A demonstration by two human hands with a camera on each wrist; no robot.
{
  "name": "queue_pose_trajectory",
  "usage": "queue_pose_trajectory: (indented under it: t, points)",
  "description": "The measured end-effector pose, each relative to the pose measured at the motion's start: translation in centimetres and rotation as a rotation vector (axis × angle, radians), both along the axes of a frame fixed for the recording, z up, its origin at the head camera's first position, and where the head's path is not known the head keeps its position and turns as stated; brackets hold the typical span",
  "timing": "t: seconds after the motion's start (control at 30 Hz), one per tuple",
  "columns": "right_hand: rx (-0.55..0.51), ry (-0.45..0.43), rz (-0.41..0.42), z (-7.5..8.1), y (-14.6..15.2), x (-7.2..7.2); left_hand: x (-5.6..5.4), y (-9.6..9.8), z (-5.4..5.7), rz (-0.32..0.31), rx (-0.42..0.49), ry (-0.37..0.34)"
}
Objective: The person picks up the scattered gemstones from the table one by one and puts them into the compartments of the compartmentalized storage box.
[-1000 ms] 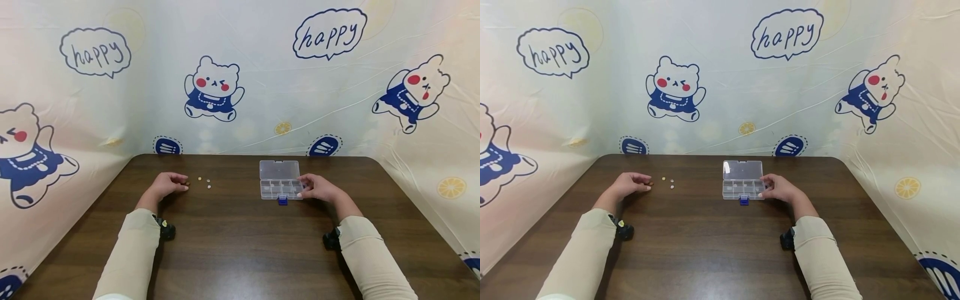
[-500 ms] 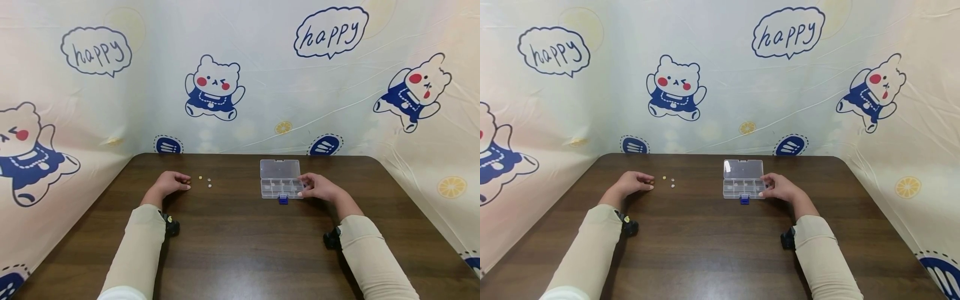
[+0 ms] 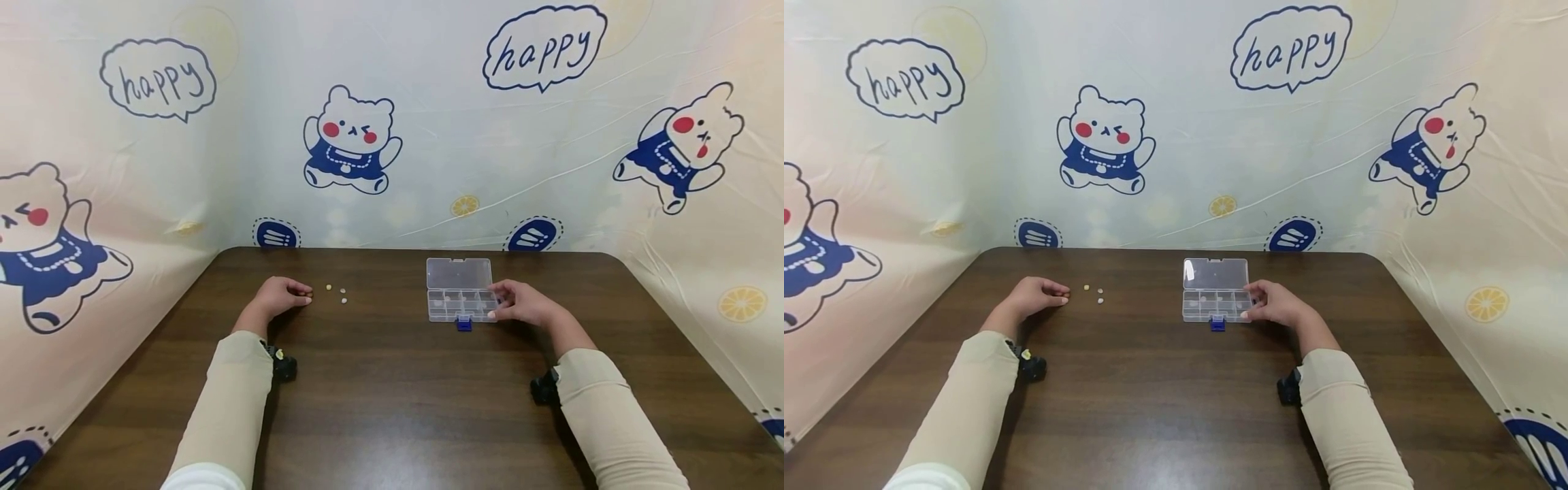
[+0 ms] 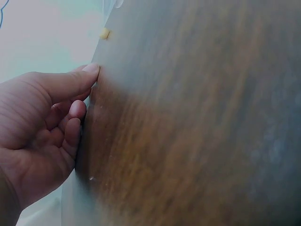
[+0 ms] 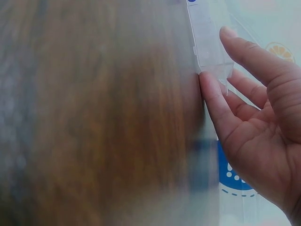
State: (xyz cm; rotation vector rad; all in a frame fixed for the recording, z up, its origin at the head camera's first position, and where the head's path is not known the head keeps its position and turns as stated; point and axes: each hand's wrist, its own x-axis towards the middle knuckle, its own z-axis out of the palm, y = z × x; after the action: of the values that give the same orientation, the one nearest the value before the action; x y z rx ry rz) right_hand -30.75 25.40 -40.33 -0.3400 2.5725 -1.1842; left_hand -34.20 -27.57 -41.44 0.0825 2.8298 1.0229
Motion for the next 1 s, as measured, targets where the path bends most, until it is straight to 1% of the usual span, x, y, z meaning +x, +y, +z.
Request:
queue_pose_trajectory:
  t: [0.1,0.2,0.37,0.5,0.57,0.7,0.8,1.0]
  points:
    - [0.000,-0.003,-0.002,0.01,0.05,0.01,-0.04,0.06,0.03,-0.004,-0.011,0.007]
    - [0.002,-0.002,-0.003,0.08,0.12,0.06,-0.15,0.11,0.03,0.006,-0.011,-0.008]
    - [0.006,0.006,0.000,0.13,0.27,0.02,-0.31,0.17,-0.04,-0.009,-0.020,-0.001]
    - [0.009,0.010,0.001,0.09,0.33,-0.04,-0.22,0.24,-0.12,-0.020,-0.034,0.015]
    - [0.012,0.009,0.004,0.05,0.30,-0.04,-0.09,0.25,-0.13,-0.023,-0.037,0.011]
    - [0.011,0.004,0.006,0.01,0.20,-0.04,0.18,0.35,-0.18,-0.013,-0.024,0.007]
    - [0.012,0.005,0.001,-0.02,0.16,-0.06,0.34,0.48,-0.14,-0.007,0.007,0.017]
    - [0.019,0.009,-0.002,-0.13,0.14,-0.14,0.54,0.71,0.16,-0.006,0.044,0.024]
